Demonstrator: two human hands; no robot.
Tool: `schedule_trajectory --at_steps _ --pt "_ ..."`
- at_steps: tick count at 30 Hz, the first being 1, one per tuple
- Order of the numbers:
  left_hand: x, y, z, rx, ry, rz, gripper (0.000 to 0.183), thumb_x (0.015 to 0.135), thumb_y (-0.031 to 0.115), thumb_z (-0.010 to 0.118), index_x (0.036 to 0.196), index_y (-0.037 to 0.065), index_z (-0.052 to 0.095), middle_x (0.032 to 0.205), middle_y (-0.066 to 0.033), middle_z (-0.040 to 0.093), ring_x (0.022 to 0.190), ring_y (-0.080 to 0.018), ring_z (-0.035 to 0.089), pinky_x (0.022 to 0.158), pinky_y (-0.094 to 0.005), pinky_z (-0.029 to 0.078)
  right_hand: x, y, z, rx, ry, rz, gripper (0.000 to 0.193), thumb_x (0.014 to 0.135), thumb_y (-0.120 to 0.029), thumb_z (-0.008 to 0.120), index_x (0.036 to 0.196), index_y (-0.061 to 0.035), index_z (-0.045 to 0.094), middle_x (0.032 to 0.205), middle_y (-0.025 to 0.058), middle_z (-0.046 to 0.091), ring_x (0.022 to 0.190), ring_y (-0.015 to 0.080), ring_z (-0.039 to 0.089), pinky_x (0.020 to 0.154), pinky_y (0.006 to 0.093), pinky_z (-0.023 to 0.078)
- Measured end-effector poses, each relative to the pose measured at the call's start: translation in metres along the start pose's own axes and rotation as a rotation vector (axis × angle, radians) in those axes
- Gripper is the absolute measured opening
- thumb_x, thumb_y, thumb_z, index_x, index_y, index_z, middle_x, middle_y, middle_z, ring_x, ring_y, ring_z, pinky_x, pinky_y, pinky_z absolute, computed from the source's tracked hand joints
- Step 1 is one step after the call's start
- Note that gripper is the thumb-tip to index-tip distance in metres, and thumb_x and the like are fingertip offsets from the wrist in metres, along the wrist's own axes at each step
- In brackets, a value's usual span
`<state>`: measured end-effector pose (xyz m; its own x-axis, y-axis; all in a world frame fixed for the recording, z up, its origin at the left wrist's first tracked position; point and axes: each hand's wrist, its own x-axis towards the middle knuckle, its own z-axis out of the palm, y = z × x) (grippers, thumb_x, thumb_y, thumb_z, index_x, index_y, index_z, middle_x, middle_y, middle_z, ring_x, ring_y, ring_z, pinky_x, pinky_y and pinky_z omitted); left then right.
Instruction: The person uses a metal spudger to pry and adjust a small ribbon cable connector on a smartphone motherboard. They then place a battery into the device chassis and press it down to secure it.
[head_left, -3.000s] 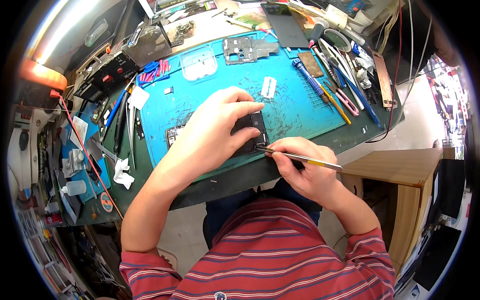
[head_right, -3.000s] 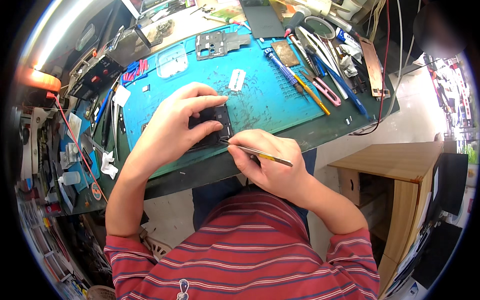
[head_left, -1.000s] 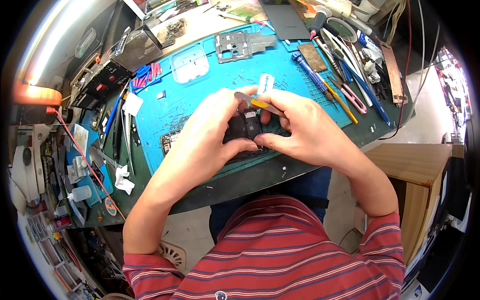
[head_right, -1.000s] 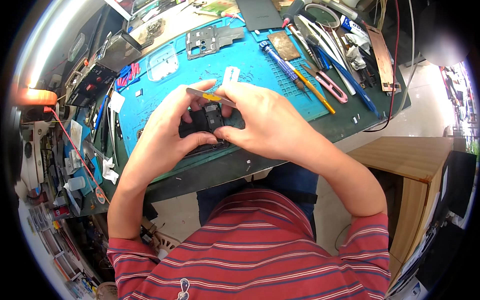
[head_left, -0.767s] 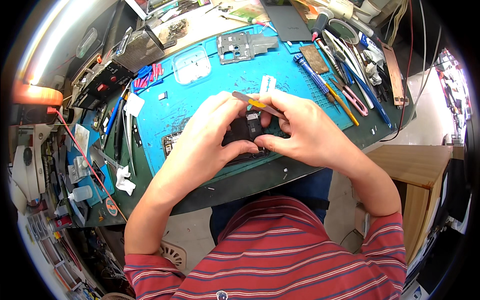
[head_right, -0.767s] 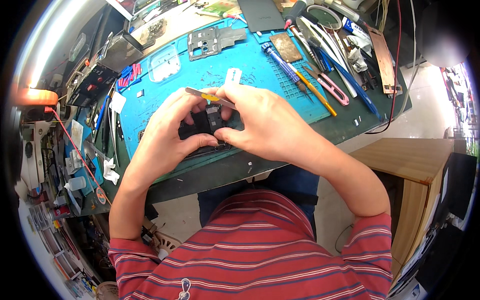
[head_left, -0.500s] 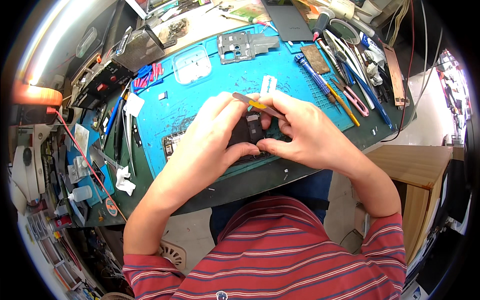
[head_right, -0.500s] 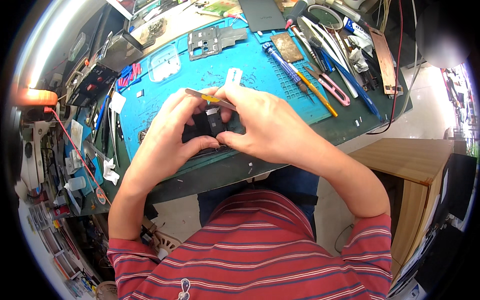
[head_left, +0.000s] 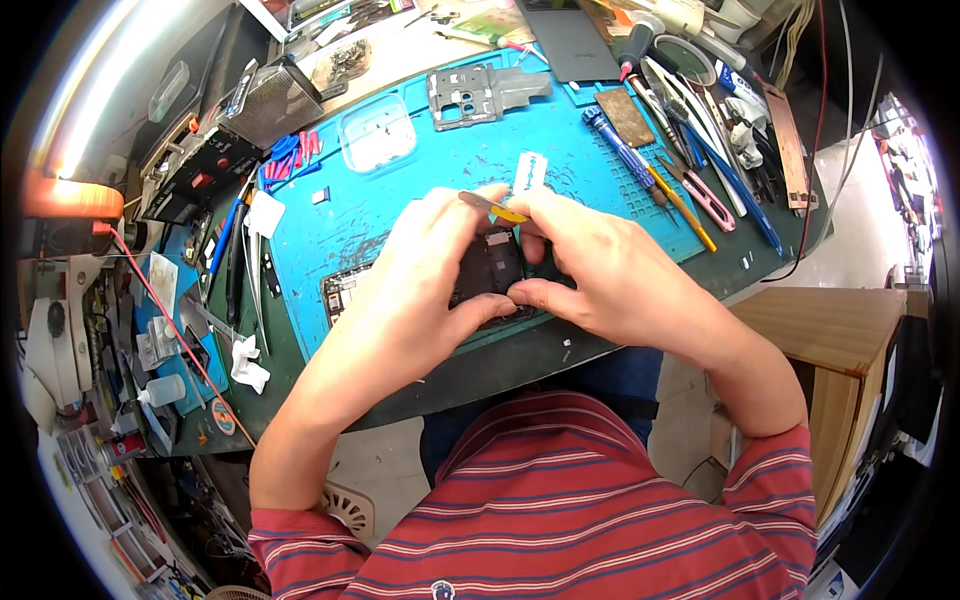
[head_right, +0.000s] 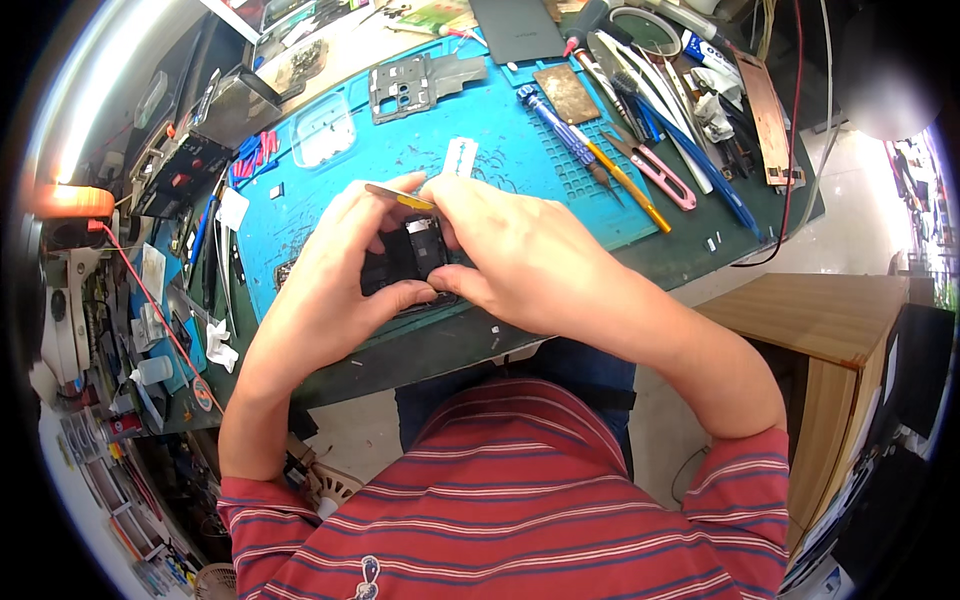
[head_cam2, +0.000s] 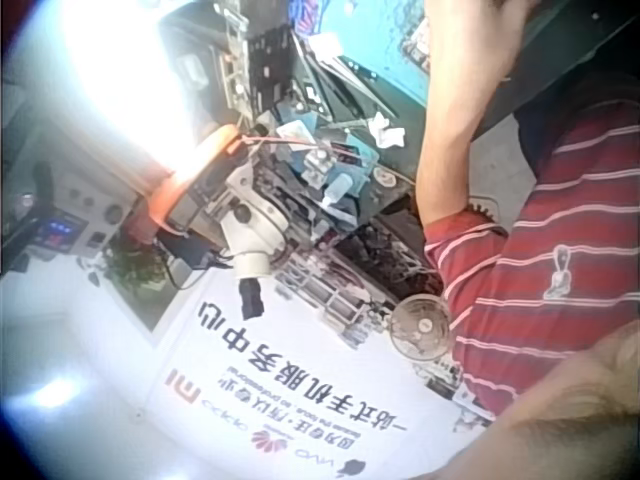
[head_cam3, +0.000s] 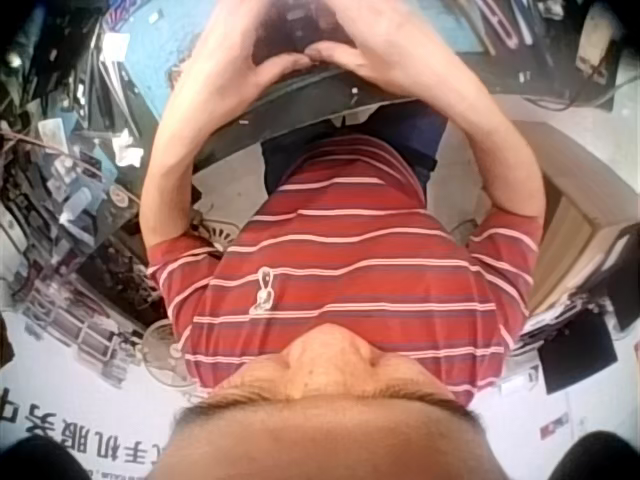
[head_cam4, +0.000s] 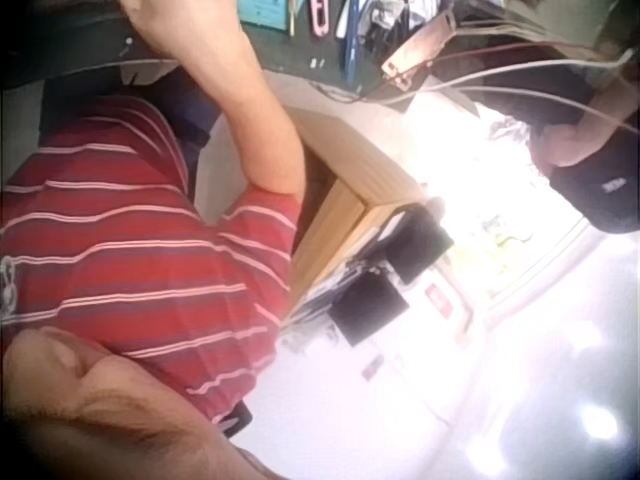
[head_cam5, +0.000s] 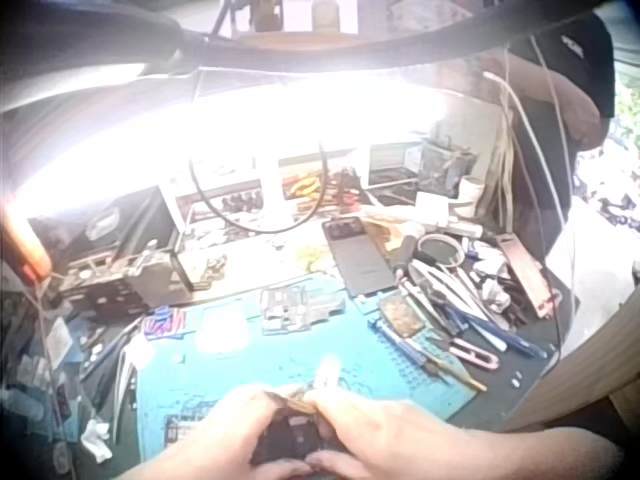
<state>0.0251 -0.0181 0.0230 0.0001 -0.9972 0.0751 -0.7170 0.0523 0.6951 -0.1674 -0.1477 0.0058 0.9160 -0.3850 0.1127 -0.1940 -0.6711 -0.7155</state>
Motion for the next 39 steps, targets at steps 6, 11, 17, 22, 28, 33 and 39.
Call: schedule_trajectory --at_steps 6,11,17,22,28,33,39 --pt "-0.017 -0.006 0.010 -0.109 0.203 0.019 0.057 0.077 0.000 0.089 0.129 0.000 0.065 0.140 -0.0132 0.065 0.110 -0.0299 0.066 0.090 -0.0371 0.058 0.002 0.000 -0.001 0.072 -0.025 0.059 0.054 0.087 -0.014 0.086 0.132 -0.0039 0.058 0.096 0.0095 0.064 0.084 0.0275 0.066 0.074 0.0395 0.054" --pt "-0.012 -0.007 0.012 0.055 0.155 0.043 0.061 0.078 0.002 0.089 0.135 0.002 0.067 0.132 -0.0127 0.068 0.113 -0.0291 0.066 0.093 -0.0376 0.058 0.002 -0.001 -0.005 0.120 -0.017 0.128 0.050 0.086 -0.014 0.087 0.128 -0.0028 0.061 0.086 0.0072 0.060 0.077 0.0210 0.062 0.069 0.0351 0.051" --pt "-0.006 -0.003 0.004 0.080 0.107 0.077 0.062 0.076 0.006 0.090 0.135 0.006 0.070 0.129 -0.0116 0.069 0.117 -0.0320 0.065 0.099 -0.0411 0.055 -0.018 -0.007 -0.002 0.472 0.311 0.087 0.025 0.103 -0.017 0.068 0.122 -0.0014 0.073 0.084 -0.0005 0.057 0.071 0.0102 0.050 0.064 0.0291 0.043" --pt "-0.002 -0.001 0.000 0.078 0.074 0.090 0.058 0.076 0.007 0.090 0.132 0.006 0.073 0.127 -0.0110 0.069 0.119 -0.0333 0.065 0.101 -0.0425 0.053 -0.060 -0.013 -0.006 0.288 0.327 -0.055 0.041 0.112 -0.019 0.045 0.103 0.0014 0.079 0.097 0.0119 0.066 0.077 0.0180 0.058 0.069 0.0324 0.046" --pt "0.000 -0.002 -0.001 0.081 0.057 0.096 0.058 0.076 0.008 0.089 0.132 0.006 0.073 0.127 -0.0105 0.068 0.118 -0.0326 0.064 0.102 -0.0424 0.053 -0.065 -0.011 0.031 0.333 0.337 -0.107 0.021 0.097 -0.017 0.081 0.111 -0.0011 0.078 0.092 0.0104 0.076 0.075 0.0245 0.072 0.065 0.0336 0.056" --pt "-0.003 -0.005 0.000 0.095 0.066 0.107 0.057 0.077 0.009 0.089 0.132 0.006 0.072 0.127 -0.0101 0.068 0.118 -0.0323 0.063 0.103 -0.0427 0.052 -0.059 -0.012 0.032 0.351 0.281 -0.040 0.026 0.093 -0.014 0.084 0.115 -0.0014 0.078 0.094 0.0118 0.077 0.080 0.0260 0.075 0.068 0.0335 0.058" --pt "-0.002 -0.006 0.000 0.075 0.061 0.115 0.057 0.077 0.008 0.088 0.132 0.006 0.072 0.127 -0.0100 0.067 0.119 -0.0325 0.063 0.103 -0.0433 0.052 -0.059 -0.013 0.030 0.399 0.248 0.045 0.024 0.095 -0.015 0.083 0.115 -0.0012 0.079 0.094 0.0130 0.078 0.081 0.0254 0.076 0.071 0.0336 0.059"
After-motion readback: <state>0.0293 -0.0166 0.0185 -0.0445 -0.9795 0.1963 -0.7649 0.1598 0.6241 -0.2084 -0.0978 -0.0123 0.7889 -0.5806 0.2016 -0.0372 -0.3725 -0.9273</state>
